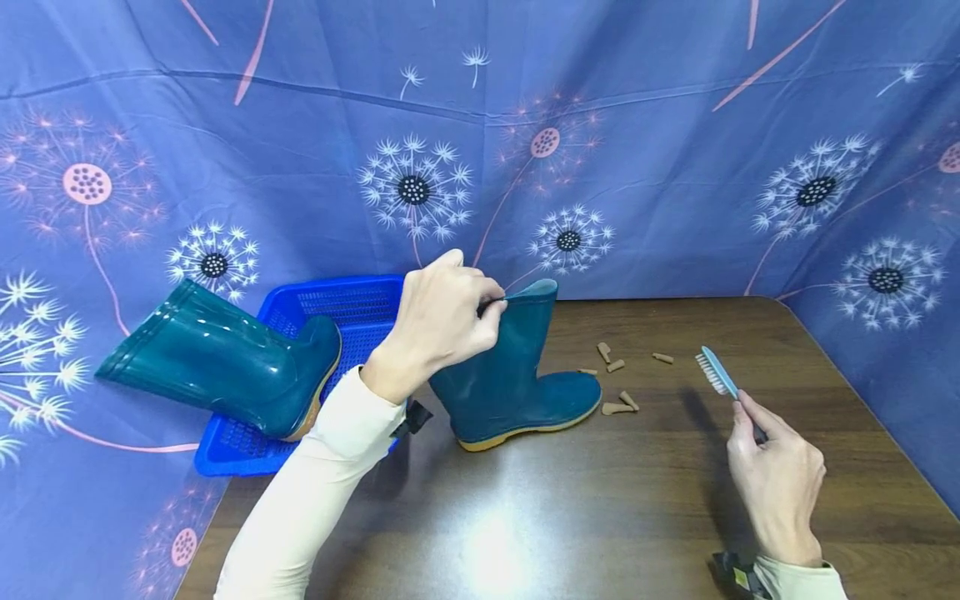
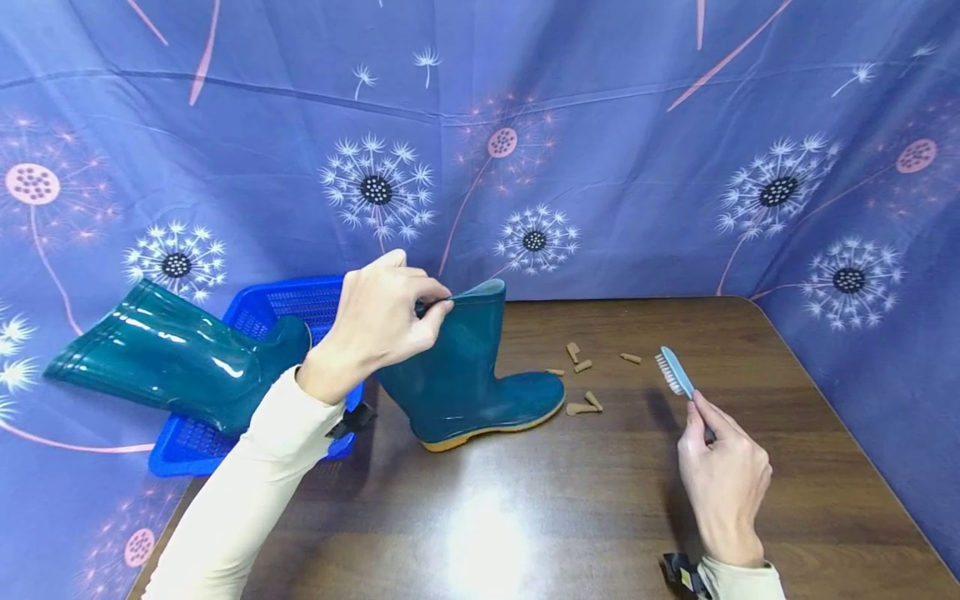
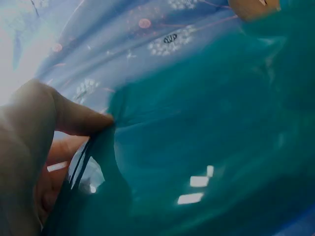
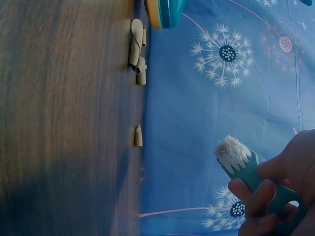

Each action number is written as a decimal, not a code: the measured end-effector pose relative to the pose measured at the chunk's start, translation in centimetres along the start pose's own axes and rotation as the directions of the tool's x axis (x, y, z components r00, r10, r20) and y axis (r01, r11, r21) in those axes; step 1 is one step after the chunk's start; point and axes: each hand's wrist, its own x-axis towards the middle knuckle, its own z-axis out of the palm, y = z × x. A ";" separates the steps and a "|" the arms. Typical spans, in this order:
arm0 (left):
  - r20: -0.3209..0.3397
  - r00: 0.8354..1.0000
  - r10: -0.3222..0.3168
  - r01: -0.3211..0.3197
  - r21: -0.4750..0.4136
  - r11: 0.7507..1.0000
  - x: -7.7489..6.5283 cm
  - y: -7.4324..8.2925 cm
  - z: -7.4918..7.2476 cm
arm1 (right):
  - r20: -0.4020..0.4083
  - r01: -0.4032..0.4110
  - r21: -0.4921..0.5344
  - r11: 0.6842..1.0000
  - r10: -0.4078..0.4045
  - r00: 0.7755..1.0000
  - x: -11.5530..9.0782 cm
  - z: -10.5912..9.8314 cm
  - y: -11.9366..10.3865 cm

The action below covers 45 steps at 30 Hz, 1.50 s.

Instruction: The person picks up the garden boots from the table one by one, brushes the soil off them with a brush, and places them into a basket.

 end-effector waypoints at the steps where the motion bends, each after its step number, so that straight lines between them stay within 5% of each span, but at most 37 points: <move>1: 0.024 0.999 -0.037 0.037 -0.006 0.999 0.2 0.2 -0.1 | -0.004 -0.004 -0.001 1.000 0.004 1.000 0.0 0.0 0.0; 4: 0.140 0.973 -0.183 0.194 -0.071 0.978 1.1 1.0 -0.5 | -0.006 -0.021 -0.004 1.000 0.021 1.000 -0.1 0.0 0.1; 8: 0.291 0.889 -0.354 0.415 -0.181 0.892 2.2 1.7 -1.0 | 0.003 -0.027 -0.003 1.000 0.027 1.000 -0.2 0.1 0.1; 10: 0.303 0.860 -0.411 0.485 -0.234 0.843 2.5 1.7 -1.1 | 0.006 -0.021 -0.001 1.000 0.021 1.000 -0.3 0.2 0.1; 12: 0.282 0.852 -0.441 0.511 -0.259 0.820 2.6 1.7 -1.2 | 0.010 -0.018 0.000 1.000 0.018 1.000 -0.4 0.3 0.0; 14: 0.281 0.851 -0.443 0.512 -0.261 0.818 2.4 1.7 -1.2 | 0.021 -0.018 0.001 1.000 0.018 1.000 -0.5 0.3 0.0; 17: 0.294 0.862 -0.414 0.476 -0.186 0.859 1.6 1.9 -1.3 | 0.036 -0.015 0.001 1.000 0.015 0.999 -0.6 0.3 -0.1; 21: 0.302 0.850 -0.431 0.472 -0.075 0.879 0.2 2.4 -1.5 | 0.055 0.014 -0.005 1.000 -0.014 0.998 -0.6 0.4 -0.1; 25: 0.335 0.809 -0.483 0.517 -0.013 0.856 -0.7 1.9 -1.9 | 0.060 0.035 -0.015 0.999 -0.034 0.998 -0.4 0.4 -0.1; 28: 0.423 0.787 -0.450 0.509 -0.034 0.860 -1.0 1.3 -2.3 | 0.056 0.024 -0.013 1.000 -0.023 0.998 -0.5 0.3 -0.1; 31: 0.485 0.790 -0.376 0.469 -0.083 0.879 -1.0 0.9 -2.7 | 0.050 0.013 -0.009 1.000 -0.012 0.999 -0.6 0.4 0.0; 36: 0.496 0.821 -0.283 0.384 -0.112 0.916 -0.7 0.7 -2.9 | 0.049 0.009 -0.006 1.000 -0.008 0.999 -0.7 0.4 0.0; 41: 0.474 0.836 -0.278 0.367 -0.106 0.924 -0.6 0.6 -2.5 | 0.055 -0.010 -0.005 1.000 0.010 0.998 -0.7 0.5 -0.1; 45: 0.452 0.836 -0.311 0.405 -0.128 0.905 -0.6 0.4 -2.3 | 0.054 -0.010 0.000 1.000 0.010 0.998 -0.7 0.5 0.0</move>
